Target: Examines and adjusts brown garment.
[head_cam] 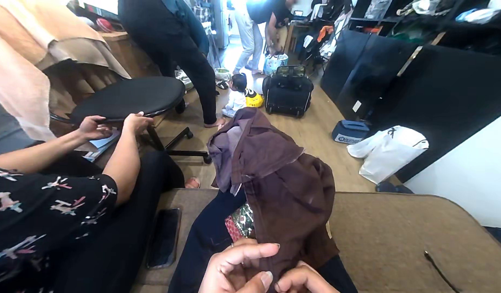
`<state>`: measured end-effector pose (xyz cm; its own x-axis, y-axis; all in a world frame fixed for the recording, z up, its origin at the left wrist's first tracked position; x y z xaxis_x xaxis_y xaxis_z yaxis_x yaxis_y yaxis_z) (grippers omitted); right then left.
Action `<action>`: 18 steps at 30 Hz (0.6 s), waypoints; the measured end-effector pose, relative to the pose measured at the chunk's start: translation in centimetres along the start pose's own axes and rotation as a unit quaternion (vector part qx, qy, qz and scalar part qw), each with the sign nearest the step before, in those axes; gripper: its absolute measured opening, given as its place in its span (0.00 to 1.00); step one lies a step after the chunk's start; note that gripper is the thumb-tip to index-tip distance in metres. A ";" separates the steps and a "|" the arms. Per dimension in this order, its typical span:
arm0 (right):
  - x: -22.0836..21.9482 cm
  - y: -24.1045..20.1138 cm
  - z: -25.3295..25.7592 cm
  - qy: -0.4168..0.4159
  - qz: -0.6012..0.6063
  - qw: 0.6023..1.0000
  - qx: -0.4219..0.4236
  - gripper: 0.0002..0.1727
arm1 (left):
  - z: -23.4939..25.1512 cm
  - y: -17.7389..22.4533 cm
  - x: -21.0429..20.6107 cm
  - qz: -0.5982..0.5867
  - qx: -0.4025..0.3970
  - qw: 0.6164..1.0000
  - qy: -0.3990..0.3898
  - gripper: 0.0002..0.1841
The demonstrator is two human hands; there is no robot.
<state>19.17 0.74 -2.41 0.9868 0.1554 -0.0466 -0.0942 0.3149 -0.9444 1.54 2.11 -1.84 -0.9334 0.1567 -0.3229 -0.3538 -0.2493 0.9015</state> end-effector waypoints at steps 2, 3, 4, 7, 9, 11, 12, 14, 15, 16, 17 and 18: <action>0.1 0.0 0.0 0.015 -0.048 0.998 0.033 0.06 | 0.0 0.1 0.0 -0.003 0.003 1.000 -0.002 0.22; 0.2 0.0 0.0 0.021 -0.068 0.996 0.048 0.07 | 0.0 0.1 0.0 -0.004 0.003 1.000 -0.004 0.22; 0.2 0.0 0.0 0.025 -0.083 0.994 0.059 0.07 | 0.0 0.2 0.0 -0.001 0.002 1.000 -0.009 0.22; 0.3 0.0 0.1 0.026 -0.098 0.992 0.070 0.07 | 0.0 0.2 -0.1 0.012 0.002 1.000 -0.022 0.21; 0.4 0.2 0.1 0.027 -0.091 0.993 0.064 0.08 | 0.0 0.1 -0.3 0.019 -0.002 0.999 -0.026 0.20; 0.3 0.2 0.1 0.030 -0.084 0.994 0.056 0.09 | -0.1 0.1 -0.4 0.030 -0.012 0.999 -0.026 0.19; 0.3 0.3 0.1 0.032 -0.080 0.995 0.054 0.09 | -0.1 0.1 -0.5 0.032 -0.014 0.999 -0.022 0.19; 0.2 0.3 0.1 0.032 -0.071 0.996 0.048 0.09 | -0.2 0.0 -0.6 0.023 -0.014 1.000 -0.009 0.19; 0.2 0.3 0.1 0.029 -0.066 0.996 0.046 0.08 | -0.3 -0.1 -0.7 0.013 -0.012 1.000 -0.004 0.19; 0.1 0.4 0.2 0.027 -0.061 0.997 0.043 0.08 | -0.3 -0.2 -0.7 0.004 -0.010 1.000 0.001 0.19; 0.0 0.4 0.2 0.025 -0.054 0.997 0.041 0.08 | -0.3 -0.3 -0.7 -0.002 -0.006 1.000 0.006 0.18; -0.1 0.6 0.1 0.023 -0.042 0.998 0.037 0.07 | -0.3 -0.4 -0.7 -0.008 -0.001 1.000 0.010 0.18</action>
<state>19.01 1.03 -2.89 0.9964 0.0832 0.0158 -0.0183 0.3940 -0.9189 2.29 1.78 -2.08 -0.9284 0.1419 -0.3435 -0.3693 -0.2485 0.8955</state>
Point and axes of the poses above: each hand's wrist, its own z-axis towards the middle knuckle, its own x-axis out of the back of the hand, y = z × x, the point moved 2 cm from there along z, towards the middle knuckle, and after that the axes turned 6 degrees about y, right-handed, at the moved point
